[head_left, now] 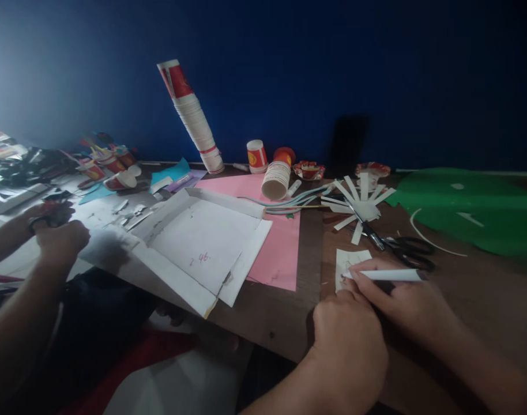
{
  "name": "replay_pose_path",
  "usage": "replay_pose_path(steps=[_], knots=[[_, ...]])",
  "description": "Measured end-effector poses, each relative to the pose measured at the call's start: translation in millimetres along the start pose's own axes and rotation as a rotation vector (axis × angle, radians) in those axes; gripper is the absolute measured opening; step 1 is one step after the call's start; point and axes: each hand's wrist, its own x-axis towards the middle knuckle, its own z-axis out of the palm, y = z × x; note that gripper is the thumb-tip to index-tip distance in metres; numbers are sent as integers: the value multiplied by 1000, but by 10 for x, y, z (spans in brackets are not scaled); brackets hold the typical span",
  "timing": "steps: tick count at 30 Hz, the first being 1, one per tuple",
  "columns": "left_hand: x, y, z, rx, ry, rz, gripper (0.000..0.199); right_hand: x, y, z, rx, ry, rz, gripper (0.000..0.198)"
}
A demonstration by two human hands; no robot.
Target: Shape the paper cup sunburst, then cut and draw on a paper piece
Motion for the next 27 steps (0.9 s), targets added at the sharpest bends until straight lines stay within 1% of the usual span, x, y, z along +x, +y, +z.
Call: replay_pose_path(steps=[6, 12, 17, 23, 27], knots=[[19, 8, -21, -20, -71, 9, 44, -11, 3, 11, -14, -9, 7, 25], [-1, 16, -13, -8, -44, 26, 43, -23, 42, 29, -39, -2, -12, 27], [4, 12, -9, -3, -38, 21, 47, -11, 27, 26, -54, 17, -19, 26], [22, 13, 14, -13, -46, 9, 44, -5, 34, 31, -60, 15, 20, 28], [25, 18, -12, -29, -75, -1, 44, 7, 51, 30, -67, 14, 46, 30]])
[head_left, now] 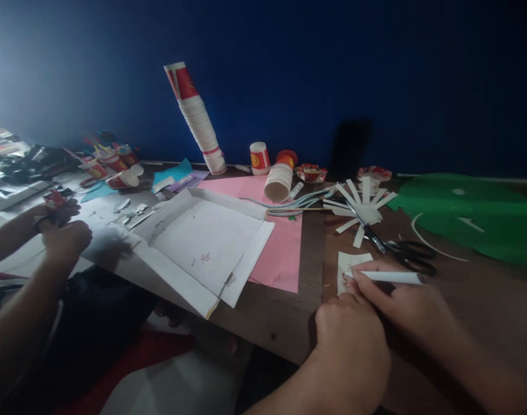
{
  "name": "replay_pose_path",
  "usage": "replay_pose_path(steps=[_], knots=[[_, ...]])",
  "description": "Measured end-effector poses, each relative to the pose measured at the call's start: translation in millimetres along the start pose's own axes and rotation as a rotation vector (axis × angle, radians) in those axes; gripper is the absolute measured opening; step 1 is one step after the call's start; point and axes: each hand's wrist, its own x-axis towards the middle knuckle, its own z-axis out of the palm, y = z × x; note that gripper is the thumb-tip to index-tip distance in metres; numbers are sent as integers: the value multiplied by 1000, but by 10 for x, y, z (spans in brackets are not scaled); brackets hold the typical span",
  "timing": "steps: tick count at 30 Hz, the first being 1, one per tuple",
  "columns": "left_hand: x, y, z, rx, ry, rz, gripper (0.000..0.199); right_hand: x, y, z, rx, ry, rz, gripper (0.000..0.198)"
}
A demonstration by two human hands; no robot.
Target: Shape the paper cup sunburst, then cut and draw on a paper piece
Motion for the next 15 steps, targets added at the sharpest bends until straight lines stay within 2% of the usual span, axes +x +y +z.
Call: replay_pose_path(steps=[4, 12, 15], knots=[[-2, 3, -28, -9, -26, -13, 47, 12, 8, 2, 6, 8, 26, 30], [-5, 2, 47, 13, 40, -5, 44, 32, 38, 13, -2, 55, 41, 27], [-3, 1, 53, 17, 25, -6, 42, 38, 44, 8, 11, 57, 25, 26]])
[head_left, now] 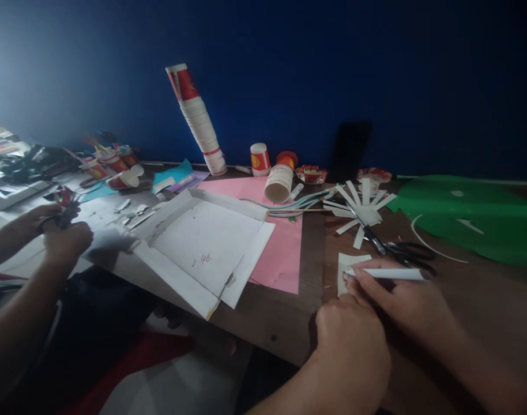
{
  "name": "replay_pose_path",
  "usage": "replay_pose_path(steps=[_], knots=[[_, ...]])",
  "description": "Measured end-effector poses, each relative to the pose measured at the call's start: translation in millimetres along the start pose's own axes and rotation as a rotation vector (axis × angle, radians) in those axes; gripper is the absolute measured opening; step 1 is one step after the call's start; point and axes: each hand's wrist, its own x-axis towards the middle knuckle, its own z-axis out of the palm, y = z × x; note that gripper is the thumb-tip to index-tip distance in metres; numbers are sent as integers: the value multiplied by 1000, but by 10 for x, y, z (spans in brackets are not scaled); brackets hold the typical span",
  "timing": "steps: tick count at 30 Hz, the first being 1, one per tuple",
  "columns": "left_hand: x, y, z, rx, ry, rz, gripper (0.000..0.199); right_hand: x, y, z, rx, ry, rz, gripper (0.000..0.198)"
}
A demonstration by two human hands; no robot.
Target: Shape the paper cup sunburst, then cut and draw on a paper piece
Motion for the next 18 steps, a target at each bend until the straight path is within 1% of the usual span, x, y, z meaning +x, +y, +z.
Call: replay_pose_path(steps=[7, 12, 18], knots=[[-7, 1, -14, -14, 12, -6, 42, 4, 24, 15, 18, 31, -13, 25], [-5, -2, 2, -15, 30, -17, 46, 16, 10, 16, 27, 45, -16, 24], [-14, -8, 28, 8, 65, 9, 47, 19, -12, 6, 24, 51, -5, 25]])
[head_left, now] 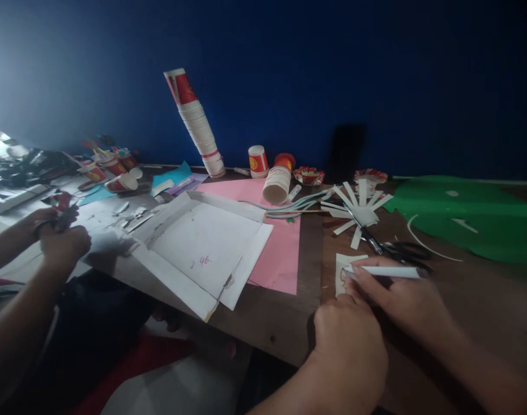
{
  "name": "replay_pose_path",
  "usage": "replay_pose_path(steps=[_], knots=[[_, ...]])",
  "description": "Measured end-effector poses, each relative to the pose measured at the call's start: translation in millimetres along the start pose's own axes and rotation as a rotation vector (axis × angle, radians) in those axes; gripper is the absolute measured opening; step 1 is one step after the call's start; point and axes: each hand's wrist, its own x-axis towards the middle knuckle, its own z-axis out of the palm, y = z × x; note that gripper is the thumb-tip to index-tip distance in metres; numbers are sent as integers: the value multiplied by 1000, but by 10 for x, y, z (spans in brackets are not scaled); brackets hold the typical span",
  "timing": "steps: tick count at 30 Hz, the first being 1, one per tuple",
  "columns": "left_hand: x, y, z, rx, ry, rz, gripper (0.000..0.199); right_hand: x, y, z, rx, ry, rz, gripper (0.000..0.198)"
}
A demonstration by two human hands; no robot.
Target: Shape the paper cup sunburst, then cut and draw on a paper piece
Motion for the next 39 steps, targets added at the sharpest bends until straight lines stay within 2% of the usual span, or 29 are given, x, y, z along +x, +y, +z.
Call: replay_pose_path(steps=[5, 10, 22, 28, 34, 39], knots=[[14, -1, -18, 16, -21, -14, 51, 12, -2, -3, 5, 6, 3, 27], [28, 1, -14, 16, -29, -17, 45, 14, -11, -12, -11, 8, 12, 27], [16, -3, -36, 5, -20, -35, 56, 21, 5, -9, -25, 31, 11, 28], [13, -5, -27, 15, -13, -15, 51, 18, -31, -23, -41, 36, 20, 28], [19, 8, -56, -4, -73, -32, 49, 25, -25, -23, -41, 40, 21, 28], [1, -3, -97, 0, -46, -26, 48, 6, -21, -22, -28, 43, 20, 28]])
